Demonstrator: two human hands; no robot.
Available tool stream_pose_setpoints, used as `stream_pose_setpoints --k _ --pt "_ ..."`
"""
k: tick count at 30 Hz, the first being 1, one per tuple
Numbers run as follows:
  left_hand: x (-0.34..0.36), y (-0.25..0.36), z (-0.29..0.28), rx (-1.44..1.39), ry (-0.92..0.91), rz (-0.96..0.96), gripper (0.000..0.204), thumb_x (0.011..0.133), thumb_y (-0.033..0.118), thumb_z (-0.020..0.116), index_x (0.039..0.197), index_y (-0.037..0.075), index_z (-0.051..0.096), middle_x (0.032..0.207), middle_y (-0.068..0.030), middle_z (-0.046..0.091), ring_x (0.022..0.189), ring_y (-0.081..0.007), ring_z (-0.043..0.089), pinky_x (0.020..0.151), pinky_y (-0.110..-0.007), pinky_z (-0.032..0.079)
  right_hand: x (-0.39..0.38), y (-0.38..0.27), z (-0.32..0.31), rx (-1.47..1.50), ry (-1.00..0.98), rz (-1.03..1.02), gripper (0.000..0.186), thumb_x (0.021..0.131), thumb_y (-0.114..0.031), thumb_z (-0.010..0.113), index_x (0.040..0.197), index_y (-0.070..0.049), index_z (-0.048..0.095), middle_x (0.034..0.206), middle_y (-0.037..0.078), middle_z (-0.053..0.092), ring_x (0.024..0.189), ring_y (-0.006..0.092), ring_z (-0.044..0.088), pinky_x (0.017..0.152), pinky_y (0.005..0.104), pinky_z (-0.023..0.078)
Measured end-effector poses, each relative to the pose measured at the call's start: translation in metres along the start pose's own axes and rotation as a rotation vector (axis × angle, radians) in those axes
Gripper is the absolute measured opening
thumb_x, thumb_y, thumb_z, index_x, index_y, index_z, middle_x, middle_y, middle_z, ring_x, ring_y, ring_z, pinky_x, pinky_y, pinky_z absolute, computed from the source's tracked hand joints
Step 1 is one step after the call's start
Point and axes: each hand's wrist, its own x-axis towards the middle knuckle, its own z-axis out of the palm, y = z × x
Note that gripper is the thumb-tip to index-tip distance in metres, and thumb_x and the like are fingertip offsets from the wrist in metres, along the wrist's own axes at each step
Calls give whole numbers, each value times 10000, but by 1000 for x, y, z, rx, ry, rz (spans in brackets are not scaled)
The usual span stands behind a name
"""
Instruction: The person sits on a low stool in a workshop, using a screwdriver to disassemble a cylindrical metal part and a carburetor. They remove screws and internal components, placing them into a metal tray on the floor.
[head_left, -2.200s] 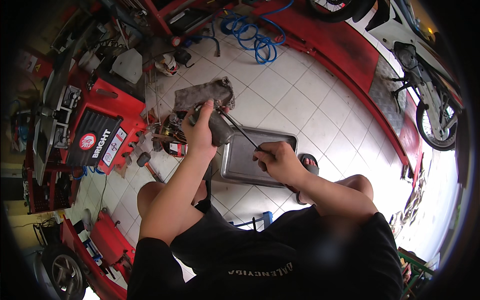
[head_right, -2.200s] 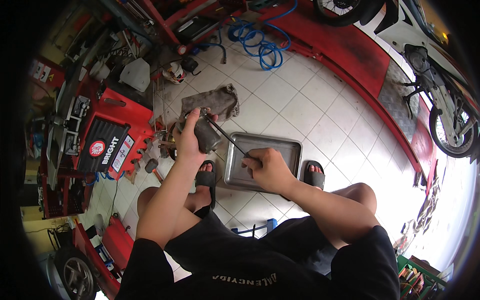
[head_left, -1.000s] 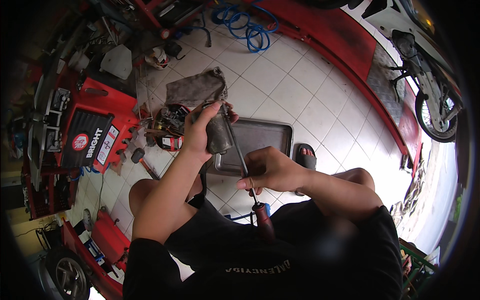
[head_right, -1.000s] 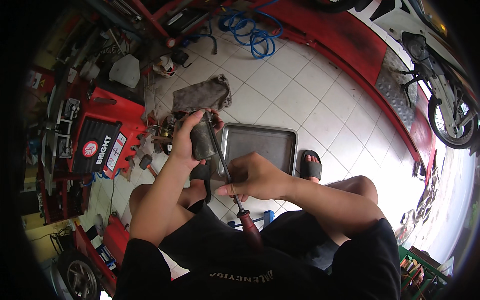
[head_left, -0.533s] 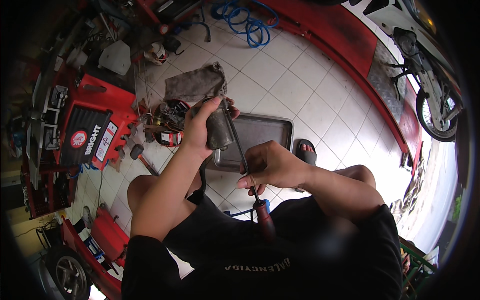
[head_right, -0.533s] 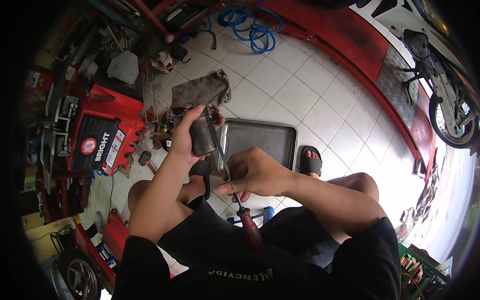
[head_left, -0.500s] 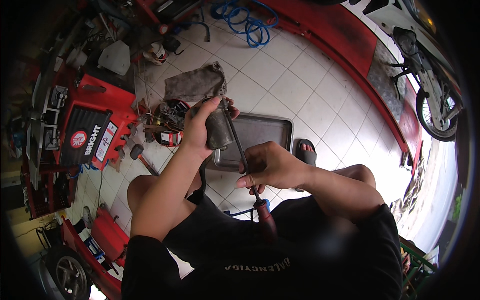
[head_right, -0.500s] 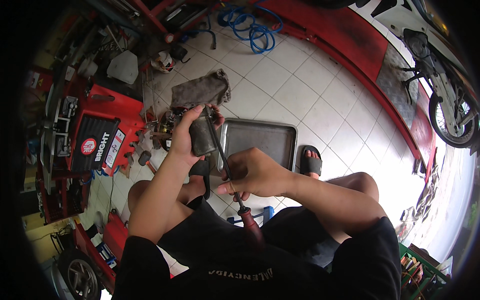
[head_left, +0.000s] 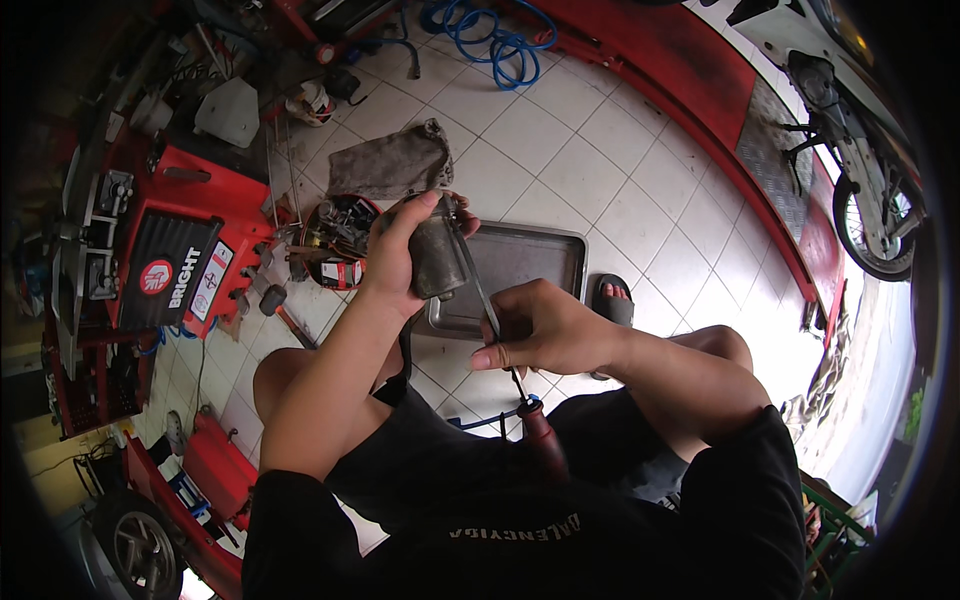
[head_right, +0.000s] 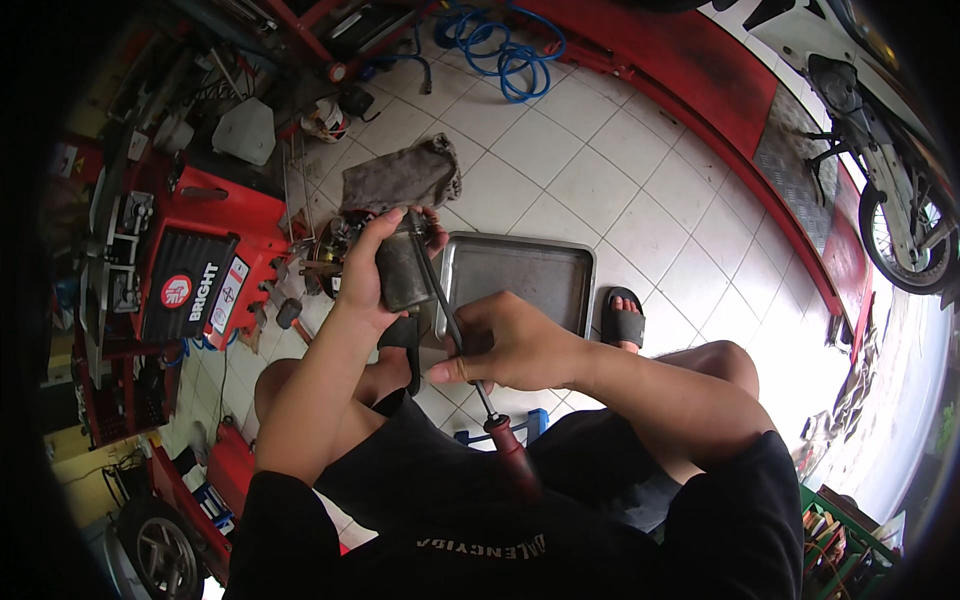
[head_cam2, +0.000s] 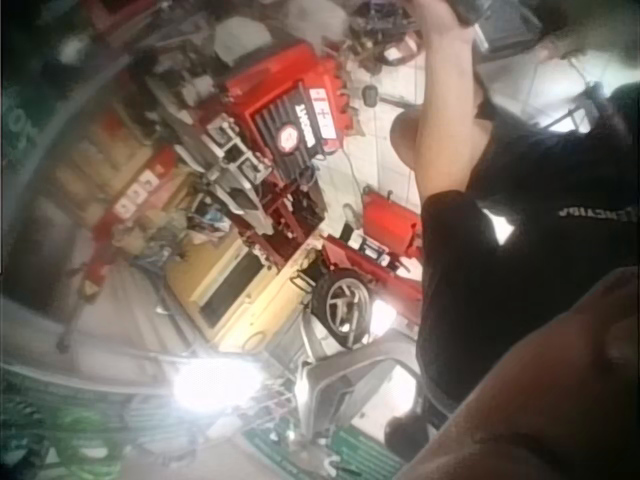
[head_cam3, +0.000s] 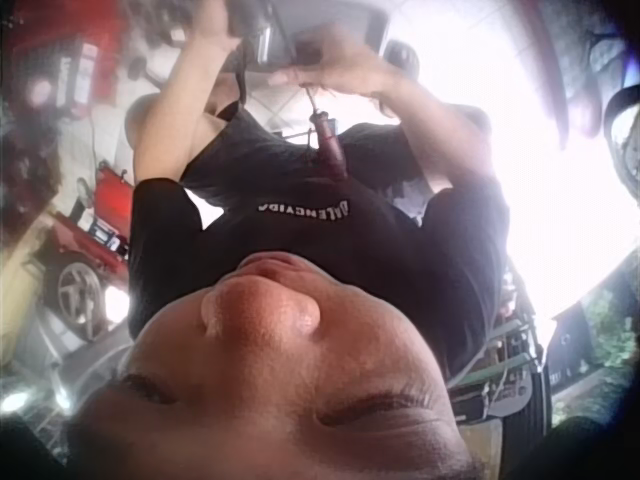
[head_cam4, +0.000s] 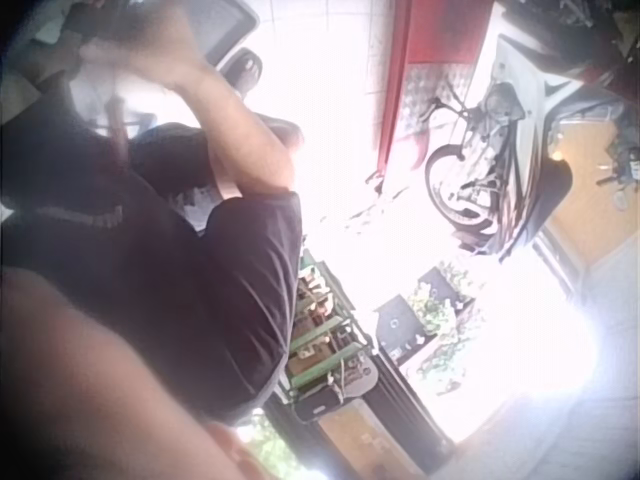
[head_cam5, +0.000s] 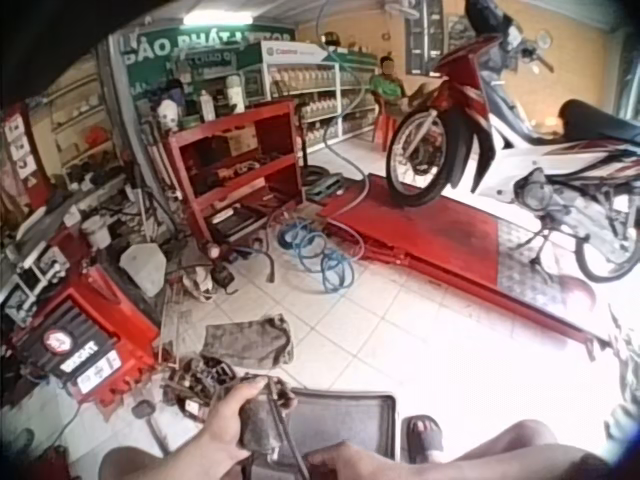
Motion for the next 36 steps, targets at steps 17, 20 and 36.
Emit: stream_pose_setpoints --k 17,20,36 --pt "-1 -2 -5 16 13 -17 300 940 238 671 1046 -43 678 964 -136 693 899 -259 711 813 -350 575 -2 -7 3 4 49 -2 344 949 -259 731 1034 65 651 765 97 685 689 186 703 632 292 549" --pt "-1 -2 -4 25 1 -15 293 941 233 671 1040 -44 679 971 -136 691 899 -258 709 823 -357 579 3 10 11 125 25 -85 359 978 -242 683 1144 65 599 816 106 689 738 184 708 638 310 551" --pt "-1 -4 -1 26 -11 21 266 941 211 675 1024 -42 677 953 -135 692 885 -259 710 819 -366 578 1 3 4 -102 71 -87 433 906 -358 775 1010 49 666 723 115 671 746 207 713 622 347 521"
